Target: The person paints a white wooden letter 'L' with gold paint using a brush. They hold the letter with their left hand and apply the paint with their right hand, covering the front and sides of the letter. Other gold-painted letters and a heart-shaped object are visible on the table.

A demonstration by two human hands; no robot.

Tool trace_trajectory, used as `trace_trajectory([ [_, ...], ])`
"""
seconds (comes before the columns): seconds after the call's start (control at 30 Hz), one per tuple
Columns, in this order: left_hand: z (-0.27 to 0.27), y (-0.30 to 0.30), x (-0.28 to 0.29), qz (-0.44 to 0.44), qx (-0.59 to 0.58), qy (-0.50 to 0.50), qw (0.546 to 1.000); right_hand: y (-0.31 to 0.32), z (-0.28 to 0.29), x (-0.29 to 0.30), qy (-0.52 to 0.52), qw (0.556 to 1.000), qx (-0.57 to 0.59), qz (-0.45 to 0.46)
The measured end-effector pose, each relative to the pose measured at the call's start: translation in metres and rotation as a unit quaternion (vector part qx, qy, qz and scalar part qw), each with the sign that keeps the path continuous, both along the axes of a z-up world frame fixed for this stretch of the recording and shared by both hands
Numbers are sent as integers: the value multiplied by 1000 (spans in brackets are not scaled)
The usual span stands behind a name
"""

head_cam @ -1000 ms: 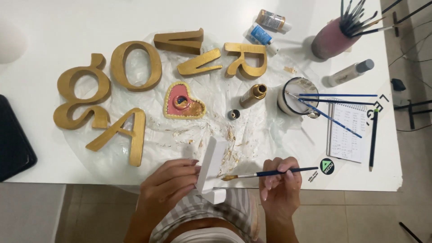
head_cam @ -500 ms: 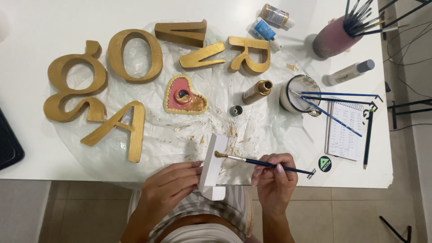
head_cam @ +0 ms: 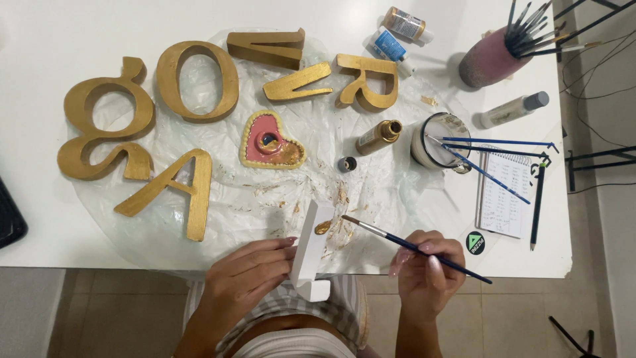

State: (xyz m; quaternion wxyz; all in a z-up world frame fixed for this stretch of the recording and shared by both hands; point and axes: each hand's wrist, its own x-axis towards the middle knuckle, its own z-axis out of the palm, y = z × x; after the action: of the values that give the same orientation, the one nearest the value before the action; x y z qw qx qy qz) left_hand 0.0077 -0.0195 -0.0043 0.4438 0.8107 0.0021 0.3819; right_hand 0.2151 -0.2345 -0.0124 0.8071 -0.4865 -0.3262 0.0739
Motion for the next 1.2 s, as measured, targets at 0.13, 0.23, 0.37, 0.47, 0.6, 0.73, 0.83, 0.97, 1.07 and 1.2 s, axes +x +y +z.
trace_trajectory([
  [0.13, -6, -2, -1, 18, 29, 5, 999, 3, 12, 0, -37, 999, 2, 21],
  [0.23, -6, -3, 0, 26, 60, 18, 998, 4, 17, 1, -94, 995, -40, -15],
  [0.37, -7, -4, 1, 33, 98, 26, 994, 2, 22, 6, -96, 990, -73, -70],
  [0.47, -7, -4, 2, 37, 100, 21, 994, 6, 21, 3, -100, 988, -83, -81],
  [0.6, -6, -3, 2, 43, 103, 21, 994, 19, 25, -3, -128, 982, -93, -105],
  [0.73, -7, -3, 2, 41, 97, 15, 994, 25, 26, -8, -160, 976, -92, -116],
  [0.83, -5, -3, 2, 37, 99, 21, 994, 33, 30, -14, -194, 967, -107, -128],
  [0.97, -8, -2, 2, 42, 106, 9, 993, 36, 30, -13, -221, 958, -107, -144],
  [1.07, -8, -2, 2, 46, 112, 7, 993, 33, 28, -15, -216, 960, -94, -151],
  [1.2, -10, -3, 2, 48, 120, 8, 992, 30, 18, -21, -208, 968, -85, -114],
])
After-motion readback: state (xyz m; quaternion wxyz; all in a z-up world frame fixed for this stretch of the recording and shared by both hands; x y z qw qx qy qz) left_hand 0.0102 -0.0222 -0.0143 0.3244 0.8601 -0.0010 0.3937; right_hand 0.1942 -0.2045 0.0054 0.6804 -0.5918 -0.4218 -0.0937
